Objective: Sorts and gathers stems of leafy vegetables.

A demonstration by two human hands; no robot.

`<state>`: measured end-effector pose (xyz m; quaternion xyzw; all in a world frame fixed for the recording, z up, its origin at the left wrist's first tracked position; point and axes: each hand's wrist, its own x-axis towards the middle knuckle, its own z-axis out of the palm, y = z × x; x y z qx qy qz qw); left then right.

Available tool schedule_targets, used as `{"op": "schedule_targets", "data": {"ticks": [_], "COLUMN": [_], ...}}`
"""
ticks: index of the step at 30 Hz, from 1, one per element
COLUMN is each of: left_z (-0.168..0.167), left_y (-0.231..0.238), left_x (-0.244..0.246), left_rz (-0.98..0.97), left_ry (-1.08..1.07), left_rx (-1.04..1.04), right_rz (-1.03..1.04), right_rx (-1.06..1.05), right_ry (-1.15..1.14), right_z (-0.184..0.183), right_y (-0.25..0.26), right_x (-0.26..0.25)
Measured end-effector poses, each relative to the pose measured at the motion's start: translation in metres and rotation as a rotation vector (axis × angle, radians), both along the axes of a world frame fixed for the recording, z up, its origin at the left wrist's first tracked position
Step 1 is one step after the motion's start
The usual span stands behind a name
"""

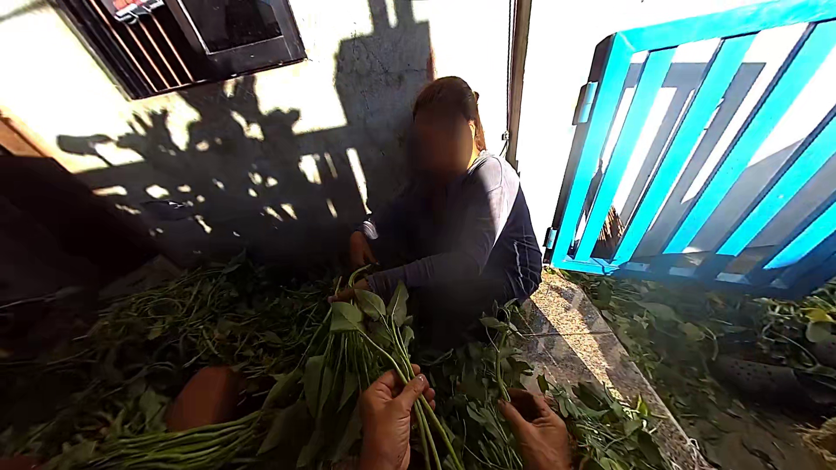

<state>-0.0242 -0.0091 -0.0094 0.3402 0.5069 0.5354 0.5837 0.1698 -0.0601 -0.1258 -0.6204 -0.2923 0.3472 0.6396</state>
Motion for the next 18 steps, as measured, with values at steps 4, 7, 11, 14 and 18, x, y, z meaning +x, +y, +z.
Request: {"op": "schedule_targets", "data": {"ticks": [4,7,11,14,18], "left_z": [-0.008,-0.012,-0.019,-0.023,-0.022], "left_y": [-0.011,-0.012,-0.011,-0.009,-0.011], "left_x": [0.011,0.013,0.015,0.013,0.012], "left_rz": [-0.021,-0.017,-0.04,-0.089,-0.114], "left_ry": [0.036,0.03,0.023,0.037,0.054], "left_rx": [-0.015,-0.028,-0.014,0.052,0.14], "right_rz": [0.023,0.044,0.123,0.181,0.233], "right_rx": [0.023,0.094,0.18,0.223,0.279], "right_ry": [0.035,-0.002,-0.055,-0.07,-0.232], "right_z": [0.014,0.025,0.037,0.044,0.043], "right_y": [-0.005,-0.009,-0.013,-0.015,-0.015], "right_x": [-0.019,-0.035,-0.057,-0.068,-0.064]}}
